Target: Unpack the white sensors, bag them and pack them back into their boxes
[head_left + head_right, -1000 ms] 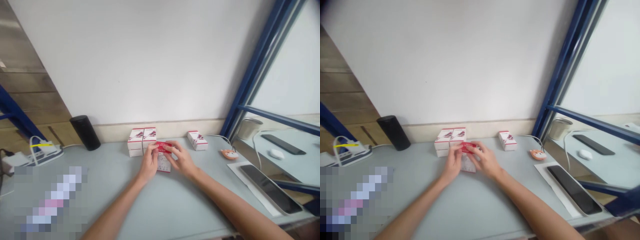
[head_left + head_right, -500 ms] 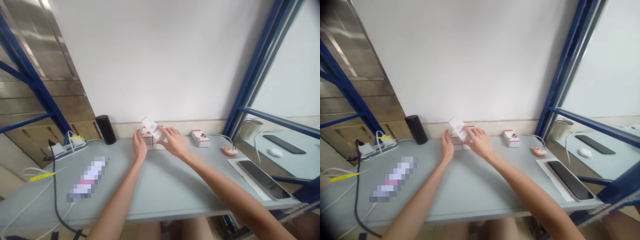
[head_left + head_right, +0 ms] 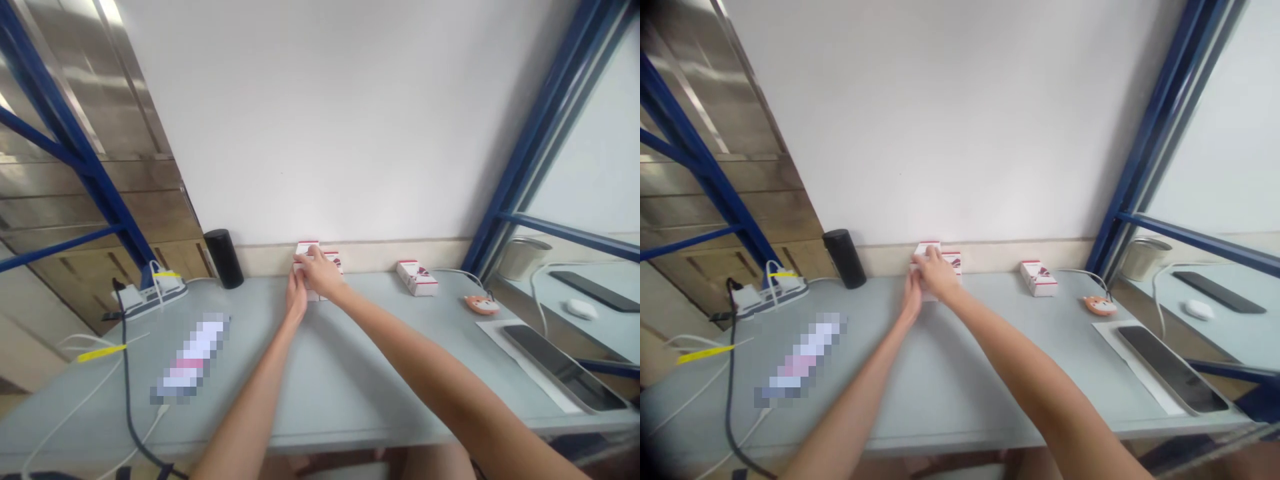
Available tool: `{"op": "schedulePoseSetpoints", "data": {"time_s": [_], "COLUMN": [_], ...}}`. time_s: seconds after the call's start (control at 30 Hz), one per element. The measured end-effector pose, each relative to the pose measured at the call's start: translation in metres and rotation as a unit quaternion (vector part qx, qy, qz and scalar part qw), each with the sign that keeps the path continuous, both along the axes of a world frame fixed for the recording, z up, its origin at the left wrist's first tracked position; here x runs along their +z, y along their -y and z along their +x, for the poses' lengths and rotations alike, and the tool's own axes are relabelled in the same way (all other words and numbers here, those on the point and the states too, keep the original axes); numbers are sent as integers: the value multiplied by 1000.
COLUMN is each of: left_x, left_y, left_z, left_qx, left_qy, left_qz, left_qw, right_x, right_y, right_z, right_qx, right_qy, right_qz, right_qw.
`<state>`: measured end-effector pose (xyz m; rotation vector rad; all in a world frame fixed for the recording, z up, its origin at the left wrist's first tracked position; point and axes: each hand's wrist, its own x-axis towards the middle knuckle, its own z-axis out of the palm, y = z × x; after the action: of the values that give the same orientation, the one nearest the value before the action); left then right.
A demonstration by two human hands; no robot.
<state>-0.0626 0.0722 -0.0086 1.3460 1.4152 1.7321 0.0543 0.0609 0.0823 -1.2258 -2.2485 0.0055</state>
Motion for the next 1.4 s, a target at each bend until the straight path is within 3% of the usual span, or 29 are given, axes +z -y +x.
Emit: {"op": "schedulePoseSetpoints", "data": {"time_s": [0.1,0.2,0.27,0.4,0.47,0.53,0.63,0.73,0.83,0.9,0.97,1.03,1.2,1.33,1.4], "left_x": [5,11,14,21,26,30,26,11,0,1,8,15,10,-6,-12], "left_y": [2,6,13,33,44,56,71,80,83,83,84,84,84,84,82], "left_z": [2,4,8,21,33,48,75,98,108,109,108,108,106,104,104], "left_qx": [1,12,35,82,68,30,-71,-141,-233,-273,-296,-280,-217,-203,-226], "left_qy": [-24,-54,-73,-109,-127,-144,-170,-172,-64,22,82,102,-12,-109,-119], "left_qz": [-1,11,35,112,144,168,178,144,7,-68,-75,-32,-2,25,43], "left_qw": [1000,998,996,984,979,975,967,964,970,959,949,954,976,973,966], "right_x": [7,9,4,-19,-30,-40,-49,-58,-65,-66,-64,-60,-52,-52,-51], "right_y": [5,21,34,43,36,24,8,5,19,33,47,58,66,66,67], "right_z": [17,60,104,198,231,247,244,224,203,191,181,174,172,176,176], "right_qx": [26,23,-32,-235,-314,-348,-338,-266,-152,-29,86,152,111,93,94], "right_qy": [-24,-57,-90,-149,-176,-202,-253,-322,-369,-412,-409,-365,-403,-308,-288], "right_qz": [-28,-31,-23,-57,-90,-127,-155,-169,-188,-197,-252,-282,-186,-63,-46], "right_qw": [999,998,995,959,929,906,893,892,897,889,873,874,889,945,952]}}
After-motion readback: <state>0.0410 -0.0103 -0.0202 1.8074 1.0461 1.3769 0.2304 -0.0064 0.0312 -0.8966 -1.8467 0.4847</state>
